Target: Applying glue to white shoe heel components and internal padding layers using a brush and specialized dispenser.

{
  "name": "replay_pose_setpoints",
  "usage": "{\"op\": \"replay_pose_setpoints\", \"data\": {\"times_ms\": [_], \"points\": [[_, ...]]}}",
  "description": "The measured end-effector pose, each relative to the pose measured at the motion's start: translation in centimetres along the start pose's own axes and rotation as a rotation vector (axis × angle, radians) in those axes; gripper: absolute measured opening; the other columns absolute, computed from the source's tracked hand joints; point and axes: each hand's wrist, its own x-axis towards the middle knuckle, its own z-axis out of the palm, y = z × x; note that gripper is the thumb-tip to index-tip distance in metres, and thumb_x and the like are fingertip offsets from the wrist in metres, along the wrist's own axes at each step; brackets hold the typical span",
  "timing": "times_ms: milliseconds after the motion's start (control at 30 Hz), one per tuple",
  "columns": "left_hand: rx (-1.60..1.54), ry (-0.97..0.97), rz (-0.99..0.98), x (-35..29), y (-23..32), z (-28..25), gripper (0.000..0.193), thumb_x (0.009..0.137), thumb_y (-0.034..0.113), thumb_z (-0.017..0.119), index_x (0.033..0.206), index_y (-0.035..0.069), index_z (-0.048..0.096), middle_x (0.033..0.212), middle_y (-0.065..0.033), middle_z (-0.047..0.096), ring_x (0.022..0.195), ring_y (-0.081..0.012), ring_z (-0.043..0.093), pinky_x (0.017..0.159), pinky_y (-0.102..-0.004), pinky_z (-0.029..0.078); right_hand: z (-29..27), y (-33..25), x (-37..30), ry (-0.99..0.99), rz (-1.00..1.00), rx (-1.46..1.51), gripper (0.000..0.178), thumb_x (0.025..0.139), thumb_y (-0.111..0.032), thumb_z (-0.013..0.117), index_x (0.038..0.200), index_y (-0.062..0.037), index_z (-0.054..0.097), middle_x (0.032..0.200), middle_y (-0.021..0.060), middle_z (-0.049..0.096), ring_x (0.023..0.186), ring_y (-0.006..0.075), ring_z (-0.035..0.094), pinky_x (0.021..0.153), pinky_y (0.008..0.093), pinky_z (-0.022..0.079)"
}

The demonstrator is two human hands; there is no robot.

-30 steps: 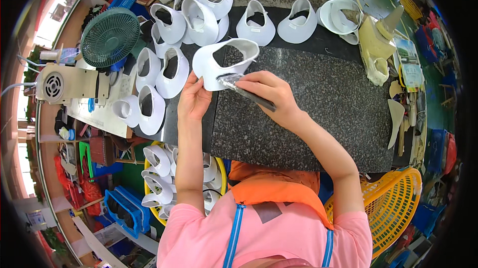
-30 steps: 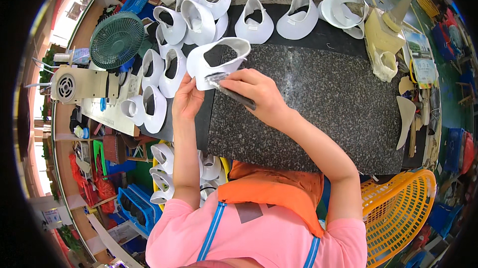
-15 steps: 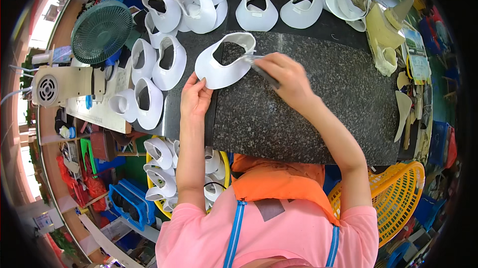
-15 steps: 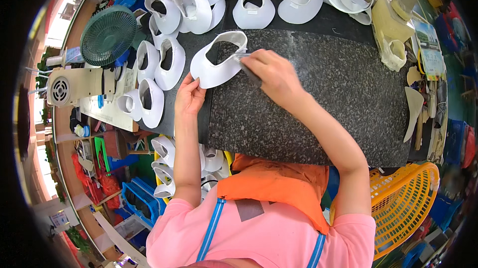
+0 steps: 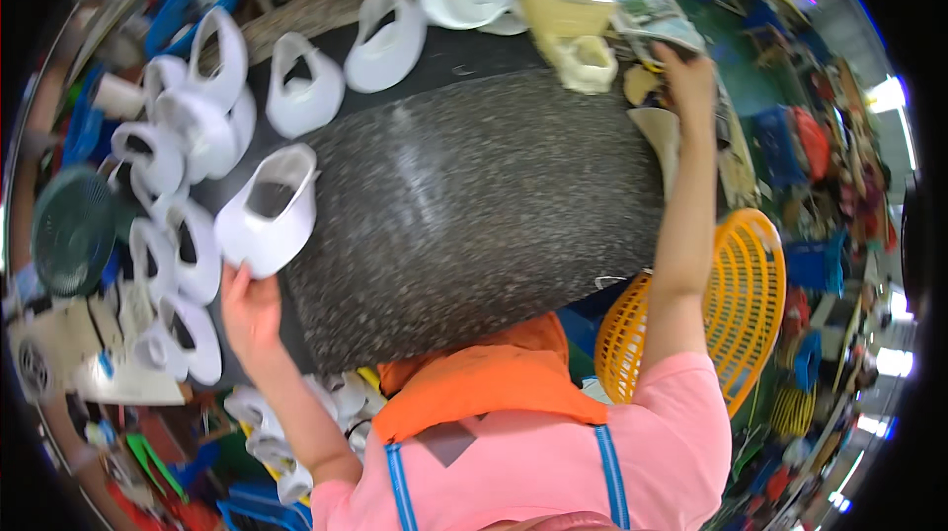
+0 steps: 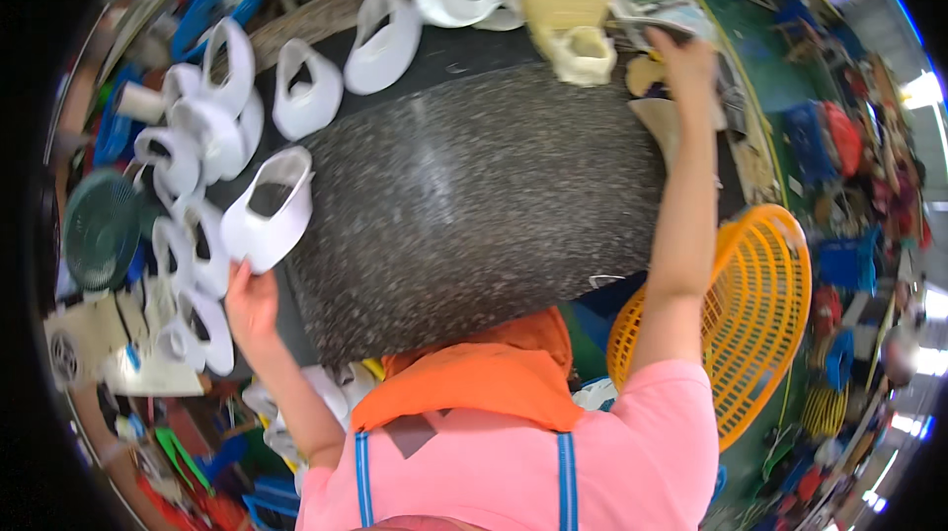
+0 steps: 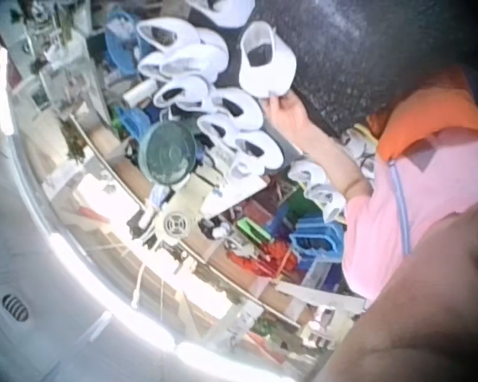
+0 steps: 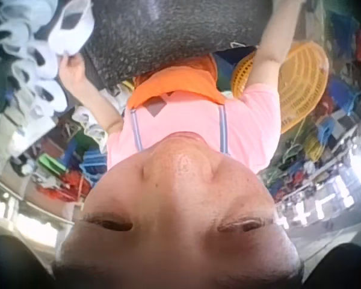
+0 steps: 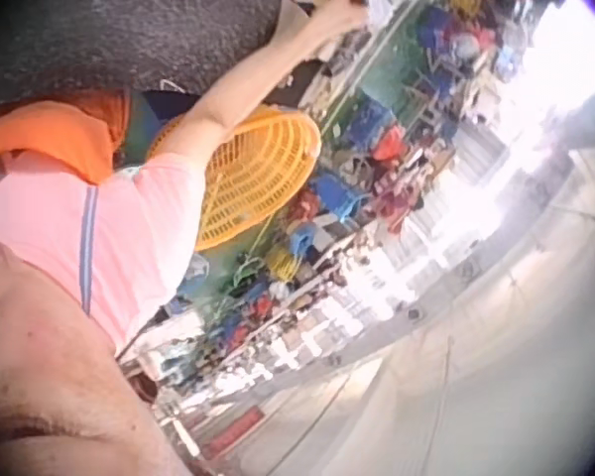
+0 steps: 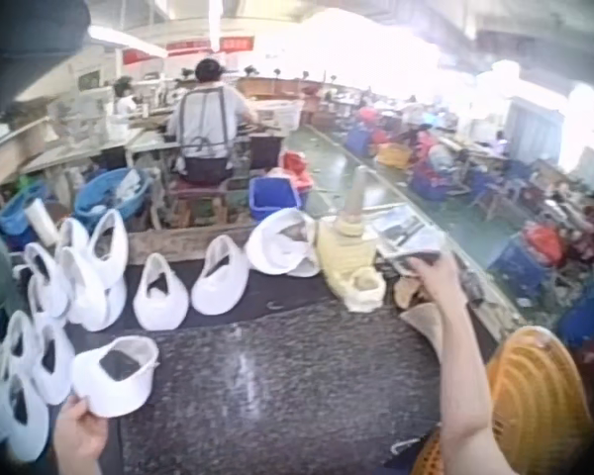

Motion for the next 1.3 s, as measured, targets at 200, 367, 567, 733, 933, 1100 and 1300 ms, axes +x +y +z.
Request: {"op": "replay_pose_setpoints", "data": {"times_ms": [200, 367, 567, 733, 933, 1100, 1300], "points": [[0.117, -0.051, 0.116, -2.1, 0.4, 5.3, 0.044, 0.083, -0.006, 0.045, 0.126, -0.001, 0.036, 0.130, -0.0138, 0.042, 0.120, -0.0275, 0.043, 0.104, -0.0419, 0.032, 4.3, -4.5, -1.9, -0.238, -0.304, -0.052, 0.032, 0.073, -0.028, 0.067, 0.090, -0.0010, 0.066, 0.078, 0.0186, 0.065, 0.072, 0.0289, 0.063, 0.066, 0.0361, 0.047], [-0.135, -0.288, 0.076, -2.9, -0.7, 7.5, 0.046, 0.081, -0.006, 0.048, 0.125, 0.004, 0.040, 0.125, -0.0121, 0.049, 0.117, -0.0245, 0.046, 0.100, -0.0409, 0.037, 4.8, -1.7, -1.5, -0.360, -0.321, 0.045, 0.029, 0.080, -0.024, 0.062, 0.098, -0.0017, 0.064, 0.084, 0.0168, 0.065, 0.078, 0.0285, 0.062, 0.071, 0.0352, 0.046], [-0.254, -0.347, 0.026, -4.2, -0.6, 9.4, 0.049, 0.085, -0.007, 0.041, 0.132, 0.003, 0.030, 0.130, -0.0147, 0.043, 0.119, -0.0250, 0.045, 0.100, -0.0403, 0.040, 1.6, -4.3, -6.9, -0.139, -0.712, -0.320, 0.034, 0.076, 0.001, 0.056, 0.109, -0.0039, 0.055, 0.105, 0.0119, 0.057, 0.093, 0.0313, 0.057, 0.080, 0.0368, 0.043], [-0.271, -0.342, 0.006, -4.1, -0.7, 9.8, 0.049, 0.085, -0.007, 0.041, 0.131, 0.004, 0.030, 0.128, -0.0157, 0.044, 0.117, -0.0250, 0.047, 0.098, -0.0397, 0.042, 0.3, -6.3, -6.6, -0.019, -0.825, -0.239, 0.031, 0.075, 0.002, 0.054, 0.105, -0.0036, 0.058, 0.095, 0.0128, 0.059, 0.094, 0.0293, 0.055, 0.077, 0.0356, 0.044], [-0.230, -0.363, 0.102, -4.3, -1.1, 10.3, 0.049, 0.084, -0.007, 0.042, 0.130, 0.007, 0.031, 0.127, -0.0149, 0.045, 0.117, -0.0252, 0.047, 0.097, -0.0413, 0.043, -1.7, -11.9, -9.0, -0.353, -0.204, -0.191, 0.019, 0.079, -0.014, 0.059, 0.092, -0.0016, 0.064, 0.073, 0.0131, 0.062, 0.068, 0.0247, 0.060, 0.064, 0.0321, 0.046], [-0.155, -0.393, 0.160, -5.1, -1.7, 11.4, 0.049, 0.085, -0.007, 0.042, 0.130, 0.009, 0.032, 0.127, -0.0145, 0.045, 0.117, -0.0250, 0.047, 0.098, -0.0409, 0.042, -1.8, -16.6, -18.4, -0.576, -0.436, 0.784, 0.024, 0.070, -0.002, 0.059, 0.094, -0.0013, 0.066, 0.079, 0.0136, 0.062, 0.071, 0.0208, 0.060, 0.062, 0.0285, 0.049], [-0.119, -0.278, 0.175, -6.2, -2.3, 13.0, 0.042, 0.084, -0.007, 0.046, 0.123, 0.007, 0.037, 0.119, -0.0124, 0.050, 0.108, -0.0229, 0.054, 0.093, -0.0400, 0.047, -0.2, -20.1, -21.7, -0.190, -1.206, 0.605, 0.031, 0.064, -0.007, 0.063, 0.094, 0.0019, 0.064, 0.094, 0.0122, 0.059, 0.075, 0.0249, 0.059, 0.063, 0.0315, 0.050]]}}
